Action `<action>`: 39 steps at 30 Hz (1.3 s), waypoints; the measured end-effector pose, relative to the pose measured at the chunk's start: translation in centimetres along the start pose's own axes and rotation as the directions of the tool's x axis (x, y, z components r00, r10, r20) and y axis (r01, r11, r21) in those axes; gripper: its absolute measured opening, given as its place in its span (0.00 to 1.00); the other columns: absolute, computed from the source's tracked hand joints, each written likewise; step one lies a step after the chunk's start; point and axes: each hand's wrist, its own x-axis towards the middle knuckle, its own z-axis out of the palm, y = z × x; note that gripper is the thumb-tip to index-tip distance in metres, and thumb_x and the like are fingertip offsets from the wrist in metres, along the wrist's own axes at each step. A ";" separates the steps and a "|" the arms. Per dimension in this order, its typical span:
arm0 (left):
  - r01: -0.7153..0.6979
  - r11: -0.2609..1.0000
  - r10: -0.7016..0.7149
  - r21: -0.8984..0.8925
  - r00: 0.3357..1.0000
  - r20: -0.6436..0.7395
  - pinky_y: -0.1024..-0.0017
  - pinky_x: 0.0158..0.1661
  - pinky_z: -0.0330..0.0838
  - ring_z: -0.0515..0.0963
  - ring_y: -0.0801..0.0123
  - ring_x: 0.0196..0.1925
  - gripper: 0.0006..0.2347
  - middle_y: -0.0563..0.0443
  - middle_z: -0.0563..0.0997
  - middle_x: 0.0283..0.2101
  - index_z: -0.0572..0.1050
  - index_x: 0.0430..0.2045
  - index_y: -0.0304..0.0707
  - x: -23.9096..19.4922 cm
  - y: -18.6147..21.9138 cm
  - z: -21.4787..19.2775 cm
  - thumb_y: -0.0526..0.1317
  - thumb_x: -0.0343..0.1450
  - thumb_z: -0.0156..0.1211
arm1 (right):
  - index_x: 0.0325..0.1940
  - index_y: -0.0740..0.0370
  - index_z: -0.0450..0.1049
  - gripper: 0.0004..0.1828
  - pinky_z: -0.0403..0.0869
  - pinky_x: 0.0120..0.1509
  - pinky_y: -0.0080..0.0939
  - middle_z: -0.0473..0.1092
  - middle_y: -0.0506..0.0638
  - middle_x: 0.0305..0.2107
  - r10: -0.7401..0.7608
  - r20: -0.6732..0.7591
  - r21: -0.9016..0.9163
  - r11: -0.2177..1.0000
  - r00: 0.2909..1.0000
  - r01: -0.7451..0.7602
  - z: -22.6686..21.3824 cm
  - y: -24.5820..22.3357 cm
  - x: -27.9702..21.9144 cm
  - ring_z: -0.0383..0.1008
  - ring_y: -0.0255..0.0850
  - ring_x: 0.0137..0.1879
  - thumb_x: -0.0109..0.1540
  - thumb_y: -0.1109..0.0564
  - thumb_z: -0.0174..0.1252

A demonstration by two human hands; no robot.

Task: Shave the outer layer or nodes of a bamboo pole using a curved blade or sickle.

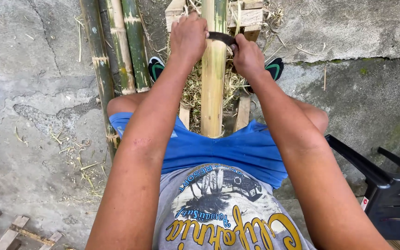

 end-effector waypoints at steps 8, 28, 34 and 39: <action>0.004 0.993 0.015 -0.119 0.988 0.156 0.65 0.38 0.60 0.68 0.66 0.31 0.08 0.53 0.71 0.30 0.79 0.29 0.43 -7.5 -0.2 2.7 0.45 0.74 0.59 | 0.43 0.57 0.66 0.09 0.69 0.38 0.64 0.69 0.60 0.28 -0.019 0.101 -0.048 0.999 0.995 0.024 1.8 1.7 -6.9 0.71 0.58 0.33 0.72 0.50 0.48; 0.081 0.856 -0.053 -0.510 0.996 0.070 0.55 0.44 0.70 0.78 0.50 0.42 0.04 0.45 0.78 0.36 0.76 0.31 0.39 -11.7 -3.5 2.7 0.38 0.70 0.62 | 0.51 0.65 0.69 0.11 0.71 0.47 0.48 0.69 0.56 0.35 -0.290 -0.039 0.475 0.836 0.956 0.273 2.0 1.6 -8.9 0.71 0.46 0.42 0.71 0.54 0.53; 0.267 0.890 -0.162 -0.371 0.943 0.289 0.59 0.41 0.70 0.75 0.61 0.40 0.07 0.49 0.76 0.39 0.76 0.33 0.42 -0.2 -4.5 0.0 0.43 0.75 0.56 | 0.43 0.63 0.68 0.16 0.64 0.29 0.47 0.66 0.52 0.21 0.043 0.144 0.371 0.924 0.989 -0.094 -2.3 -0.3 1.1 0.63 0.40 0.26 0.73 0.47 0.53; 0.179 0.935 -0.153 -0.306 0.983 0.106 0.64 0.42 0.70 0.73 0.67 0.38 0.06 0.53 0.73 0.37 0.76 0.34 0.45 8.8 -6.2 1.2 0.43 0.75 0.55 | 0.46 0.58 0.70 0.14 0.64 0.26 0.49 0.69 0.49 0.23 0.109 0.096 0.280 0.951 0.989 -0.131 -3.4 0.1 10.6 0.63 0.40 0.23 0.73 0.46 0.47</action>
